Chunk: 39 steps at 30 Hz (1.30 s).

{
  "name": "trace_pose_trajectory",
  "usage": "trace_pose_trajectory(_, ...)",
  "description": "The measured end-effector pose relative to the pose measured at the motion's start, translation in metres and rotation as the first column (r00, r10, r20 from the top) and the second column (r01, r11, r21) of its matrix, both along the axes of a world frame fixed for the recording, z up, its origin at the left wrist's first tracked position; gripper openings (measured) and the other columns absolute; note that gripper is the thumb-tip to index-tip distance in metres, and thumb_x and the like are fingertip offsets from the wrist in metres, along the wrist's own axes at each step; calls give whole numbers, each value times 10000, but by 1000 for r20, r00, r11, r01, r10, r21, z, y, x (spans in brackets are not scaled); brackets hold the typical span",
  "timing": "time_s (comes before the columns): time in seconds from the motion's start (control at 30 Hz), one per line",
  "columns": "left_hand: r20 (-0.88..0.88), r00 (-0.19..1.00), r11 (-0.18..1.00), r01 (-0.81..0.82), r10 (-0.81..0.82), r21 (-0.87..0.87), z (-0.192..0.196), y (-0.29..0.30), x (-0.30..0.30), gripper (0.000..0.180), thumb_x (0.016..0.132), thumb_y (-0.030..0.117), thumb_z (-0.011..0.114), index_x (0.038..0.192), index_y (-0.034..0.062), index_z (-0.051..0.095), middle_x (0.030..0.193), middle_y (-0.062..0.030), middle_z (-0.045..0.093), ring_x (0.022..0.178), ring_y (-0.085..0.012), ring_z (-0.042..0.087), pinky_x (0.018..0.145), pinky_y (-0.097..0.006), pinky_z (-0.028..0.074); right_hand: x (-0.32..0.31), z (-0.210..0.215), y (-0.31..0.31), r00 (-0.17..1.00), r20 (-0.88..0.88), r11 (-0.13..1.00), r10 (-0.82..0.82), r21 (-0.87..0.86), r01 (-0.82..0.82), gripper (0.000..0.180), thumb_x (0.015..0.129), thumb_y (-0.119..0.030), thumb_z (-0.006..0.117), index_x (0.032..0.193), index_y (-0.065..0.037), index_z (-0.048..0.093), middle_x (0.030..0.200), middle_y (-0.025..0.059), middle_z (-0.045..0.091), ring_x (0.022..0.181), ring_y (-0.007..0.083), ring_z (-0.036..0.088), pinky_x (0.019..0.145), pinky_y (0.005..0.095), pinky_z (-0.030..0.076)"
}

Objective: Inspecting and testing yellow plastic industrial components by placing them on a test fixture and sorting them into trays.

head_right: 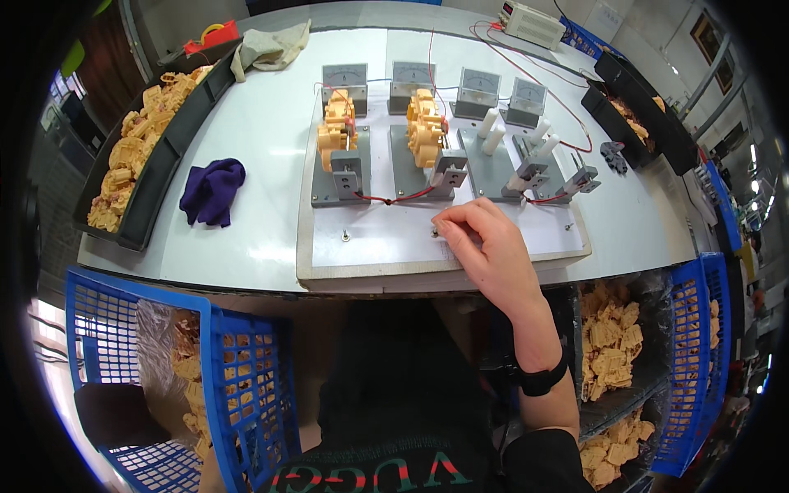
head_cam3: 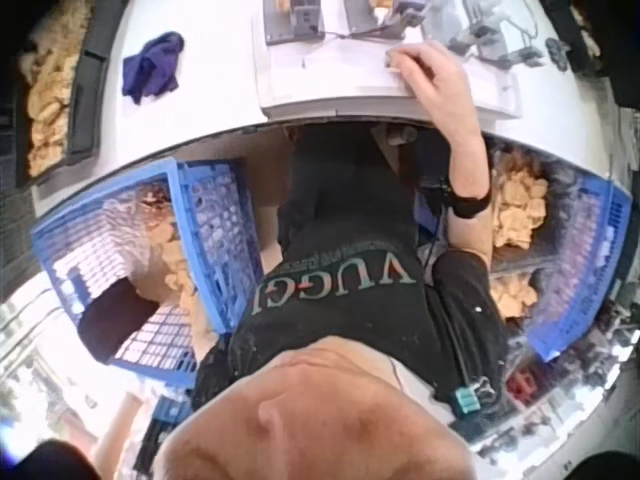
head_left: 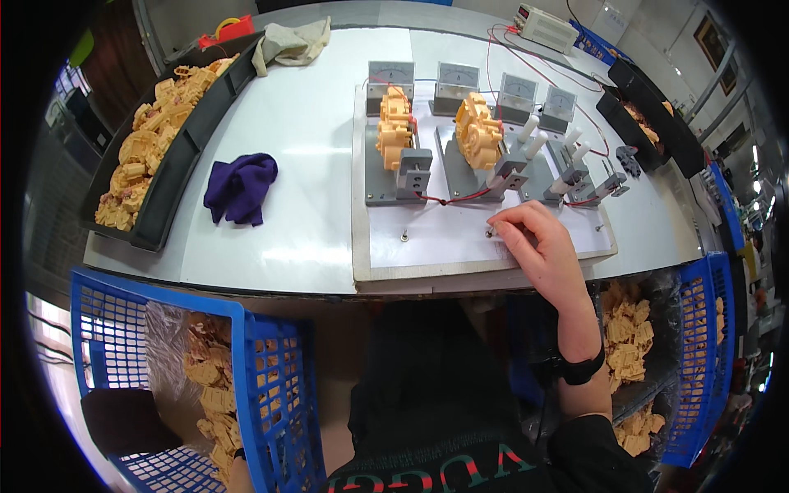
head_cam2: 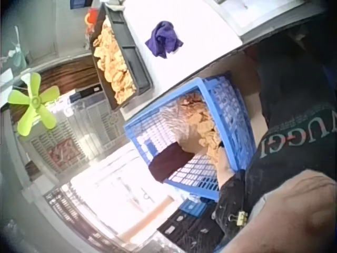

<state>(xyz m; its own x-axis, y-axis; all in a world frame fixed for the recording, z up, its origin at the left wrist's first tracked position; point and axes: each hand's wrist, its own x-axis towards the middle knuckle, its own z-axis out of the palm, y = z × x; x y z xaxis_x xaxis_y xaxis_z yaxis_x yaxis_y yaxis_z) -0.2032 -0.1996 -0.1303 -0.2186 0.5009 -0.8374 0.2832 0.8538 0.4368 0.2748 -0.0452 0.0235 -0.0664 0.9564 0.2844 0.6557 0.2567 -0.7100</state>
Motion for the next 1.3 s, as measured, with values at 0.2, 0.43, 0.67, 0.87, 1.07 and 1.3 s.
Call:
trace_pose_trajectory(0.2, -18, 993, 993, -115, 115, -16, -16, -30, -59, 458, 870, 258, 739, 1233, 2, 630, 1125, -140, 706, 1024, -228, 672, 853, -432, 564, 4, -6, 0, 993, -108, 999, -37, 22, 40, 149, 988, -109, 622, 1053, 8, 687, 923, 70, 617, 810, 147, 594, 736, 265, 479)
trace_pose_trajectory(0.43, 598, 607, 704, -703, 523, 98, -32, -65, -159, 383, 845, 129, 658, 1223, 71, 635, 1125, -97, 710, 983, -228, 698, 828, -411, 582, 13, -10, 3, 864, -504, 982, 9, 170, 88, 148, 1032, -94, 590, 1125, 9, 642, 986, 9, 640, 875, 72, 579, 805, 221, 468)
trace_pose_trajectory(0.67, 942, 334, 664, -700, -20, 262, 54, 14, -161, 640, 795, 139, 668, 1411, 99, 496, 1157, -88, 650, 908, -221, 623, 775, -406, 565, 8, 64, 54, 997, 1, 974, -75, 216, 73, 322, 974, -305, 645, 1200, -75, 656, 1006, 129, 711, 971, 247, 683, 823, 336, 529)
trace_pose_trajectory(0.87, 881, 398, 739, -508, -255, 443, 124, 77, -27, 830, 776, 139, 686, 1532, 136, 344, 1193, -129, 579, 914, -280, 580, 683, -500, 579, -13, 82, 101, 953, 300, 992, 34, -124, 3, 454, 849, -425, 685, 1174, -109, 683, 1055, 107, 737, 1021, 284, 688, 872, 400, 536)
trace_pose_trajectory(1.07, 800, 495, 742, -381, -339, 551, 174, 102, 94, 954, 741, 63, 793, 1532, 87, 260, 1170, -159, 556, 993, -348, 678, 835, -416, 617, -1, 81, 114, 911, 378, 977, 163, -191, -95, 459, 831, -448, 663, 1169, -138, 685, 1068, 150, 732, 982, 320, 700, 859, 394, 542)
trace_pose_trajectory(1.3, 479, 716, 548, -161, -508, 821, 212, 119, 168, 934, 748, 220, 881, 1486, 16, 346, 1269, -119, 593, 1078, -226, 671, 925, -378, 572, 20, 86, 72, 970, 207, 990, -130, 90, 113, 580, 842, -532, 699, 1303, -183, 657, 1096, 160, 730, 988, 292, 705, 891, 403, 544)
